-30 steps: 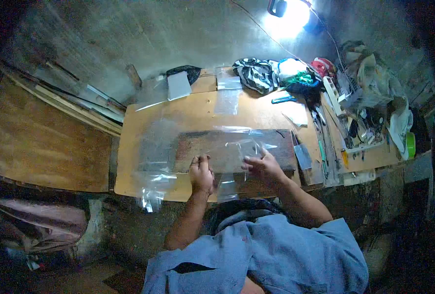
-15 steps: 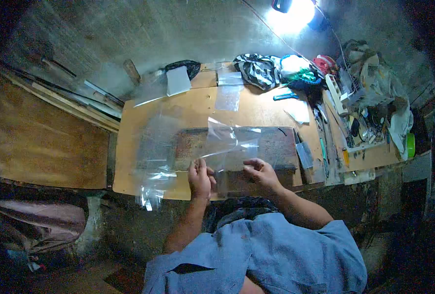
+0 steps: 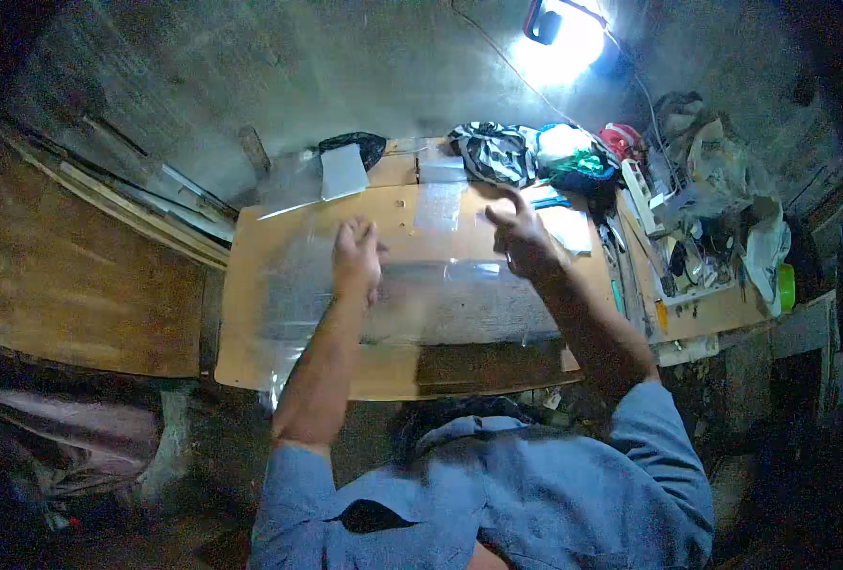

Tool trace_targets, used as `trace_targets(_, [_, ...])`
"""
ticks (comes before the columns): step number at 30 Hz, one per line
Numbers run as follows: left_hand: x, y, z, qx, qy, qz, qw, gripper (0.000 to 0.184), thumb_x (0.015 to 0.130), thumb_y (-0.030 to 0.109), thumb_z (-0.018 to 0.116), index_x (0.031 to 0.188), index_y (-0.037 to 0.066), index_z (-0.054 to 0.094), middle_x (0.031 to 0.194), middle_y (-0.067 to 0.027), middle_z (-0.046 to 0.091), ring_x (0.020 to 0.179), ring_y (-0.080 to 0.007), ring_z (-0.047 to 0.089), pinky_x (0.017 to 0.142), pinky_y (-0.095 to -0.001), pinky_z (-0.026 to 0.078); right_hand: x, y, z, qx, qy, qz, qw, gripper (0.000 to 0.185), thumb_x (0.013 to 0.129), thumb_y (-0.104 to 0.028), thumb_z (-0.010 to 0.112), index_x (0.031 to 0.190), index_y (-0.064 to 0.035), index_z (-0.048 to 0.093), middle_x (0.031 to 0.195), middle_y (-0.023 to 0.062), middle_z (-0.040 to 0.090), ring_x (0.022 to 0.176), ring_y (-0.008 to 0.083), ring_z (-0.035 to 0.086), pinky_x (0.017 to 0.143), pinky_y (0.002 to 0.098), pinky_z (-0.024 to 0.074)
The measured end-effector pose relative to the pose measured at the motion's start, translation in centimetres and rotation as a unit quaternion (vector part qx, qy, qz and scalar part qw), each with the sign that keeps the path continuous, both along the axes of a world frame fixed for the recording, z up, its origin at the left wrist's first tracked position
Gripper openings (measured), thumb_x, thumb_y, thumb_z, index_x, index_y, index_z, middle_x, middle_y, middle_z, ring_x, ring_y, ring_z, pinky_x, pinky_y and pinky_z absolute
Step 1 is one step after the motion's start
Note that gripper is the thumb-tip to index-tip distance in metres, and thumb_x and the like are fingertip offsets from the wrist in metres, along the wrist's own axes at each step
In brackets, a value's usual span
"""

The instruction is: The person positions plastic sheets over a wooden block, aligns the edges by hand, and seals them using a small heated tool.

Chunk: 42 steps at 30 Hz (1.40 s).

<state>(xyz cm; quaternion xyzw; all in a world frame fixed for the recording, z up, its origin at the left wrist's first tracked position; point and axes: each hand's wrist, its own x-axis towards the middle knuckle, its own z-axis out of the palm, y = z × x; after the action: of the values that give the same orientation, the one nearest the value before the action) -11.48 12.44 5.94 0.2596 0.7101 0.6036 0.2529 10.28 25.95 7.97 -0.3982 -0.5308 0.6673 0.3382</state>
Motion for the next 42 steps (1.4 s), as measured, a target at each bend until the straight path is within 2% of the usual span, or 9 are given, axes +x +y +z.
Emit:
trace_targets(2, [-1.6, 1.7, 2.4, 0.070, 0.013, -0.024, 0.997, 0.031, 0.096, 0.017, 0.055, 0.123, 0.005, 0.049, 0.084, -0.0078, 0.064, 0.068, -0.0115, 0.057, 0.055, -0.0270, 0.045, -0.7, 2.0, 2.1, -0.029, 0.145, 0.039, 0.988, 0.040, 0.089, -0.014, 0.065, 0.125, -0.0022, 0.052, 0.104, 0.0090, 0.064, 0.046, 0.0076, 0.046, 0.038, 0.0240, 0.0369])
trace_targets(6, [-1.2, 1.1, 5.2, 0.202, 0.074, -0.070, 0.974, 0.036, 0.096, 0.014, 0.055, 0.129, 0.003, 0.047, 0.081, -0.0066, 0.064, 0.073, -0.0110, 0.061, 0.057, -0.0249, 0.046, 0.3, -0.6, 4.9, 0.106, 0.100, 0.013, 0.989, 0.035, 0.090, -0.011, 0.063, 0.124, -0.0020, 0.056, 0.114, 0.0094, 0.064, 0.047, 0.0065, 0.047, 0.040, 0.0224, 0.0395])
trace_targets(16, [-0.1, -1.4, -11.6, 0.036, 0.079, -0.088, 0.992, 0.046, 0.092, 0.004, 0.055, 0.136, 0.004, 0.041, 0.082, -0.0055, 0.060, 0.069, -0.0111, 0.056, 0.067, -0.0260, 0.046, 2.7, -5.3, -9.9, 0.052, -0.088, -0.005, 0.995, 0.041, 0.090, -0.006, 0.060, 0.130, -0.0032, 0.054, 0.121, 0.0069, 0.062, 0.053, 0.0042, 0.047, 0.047, 0.0219, 0.0420])
trace_targets(18, [0.2, -1.5, -13.3, -0.002, 0.091, -0.071, 0.993, 0.048, 0.092, 0.005, 0.055, 0.137, 0.006, 0.041, 0.076, -0.0037, 0.059, 0.066, -0.0114, 0.055, 0.064, -0.0281, 0.045, 2.9, -4.5, -13.0, 0.173, -0.189, 0.013, 0.967, 0.040, 0.089, -0.007, 0.062, 0.128, -0.0032, 0.054, 0.123, 0.0095, 0.062, 0.066, 0.0095, 0.059, 0.058, 0.0237, 0.0496])
trace_targets(19, [0.2, -1.5, -14.0, -0.008, 0.083, -0.067, 0.994, 0.049, 0.090, 0.004, 0.056, 0.137, 0.008, 0.042, 0.070, -0.0036, 0.058, 0.064, -0.0134, 0.054, 0.062, -0.0311, 0.045, 2.9, -4.1, -14.1, 0.286, -0.213, 0.008, 0.934, 0.041, 0.087, -0.008, 0.065, 0.125, -0.0013, 0.055, 0.124, 0.0144, 0.061, 0.092, 0.0226, 0.067, 0.078, 0.0309, 0.0531])
trace_targets(23, [0.4, -1.9, -14.7, -0.049, 0.207, -0.072, 0.974, 0.050, 0.089, 0.004, 0.058, 0.136, 0.008, 0.044, 0.069, -0.0068, 0.058, 0.061, -0.0206, 0.054, 0.062, -0.0361, 0.046, 3.1, -5.1, -13.5, 0.287, -0.296, -0.004, 0.911, 0.042, 0.084, -0.008, 0.066, 0.124, -0.0008, 0.056, 0.122, 0.0209, 0.060, 0.112, 0.0334, 0.059, 0.094, 0.0365, 0.0467])
trace_targets(32, [2.1, -4.1, -11.6, -0.095, 0.341, -0.126, 0.927, 0.061, 0.080, 0.001, 0.065, 0.137, 0.009, 0.044, 0.107, -0.0184, 0.057, 0.099, -0.0335, 0.056, 0.085, -0.0428, 0.045, 4.0, -8.6, -12.1, 0.283, -0.470, 0.014, 0.836, 0.057, 0.086, -0.021, 0.059, 0.139, -0.0142, 0.039, 0.137, 0.0142, 0.047, 0.108, 0.0391, 0.058, 0.087, 0.0464, 0.0484])
trace_targets(34, [2.7, -4.9, -10.8, -0.037, 0.444, -0.114, 0.888, 0.064, 0.079, 0.001, 0.067, 0.137, 0.012, 0.044, 0.118, -0.0148, 0.053, 0.109, -0.0327, 0.050, 0.095, -0.0416, 0.041, 4.1, -9.7, -10.4, 0.398, -0.489, -0.005, 0.776, 0.059, 0.084, -0.020, 0.065, 0.138, -0.0130, 0.042, 0.136, 0.0150, 0.048, 0.119, 0.0361, 0.051, 0.096, 0.0429, 0.0428])
trace_targets(42, [4.8, -7.2, -11.7, -0.223, 0.500, -0.319, 0.774, 0.059, 0.092, 0.041, 0.053, 0.147, 0.028, 0.034, 0.154, -0.0127, 0.025, 0.143, -0.0358, 0.020, 0.112, -0.0600, 0.010, 4.5, -13.1, -13.8, 0.478, -0.518, 0.115, 0.700, 0.060, 0.087, -0.047, 0.057, 0.141, -0.0257, 0.043, 0.143, 0.0110, 0.043, 0.133, 0.0314, 0.038, 0.110, 0.0517, 0.0231])
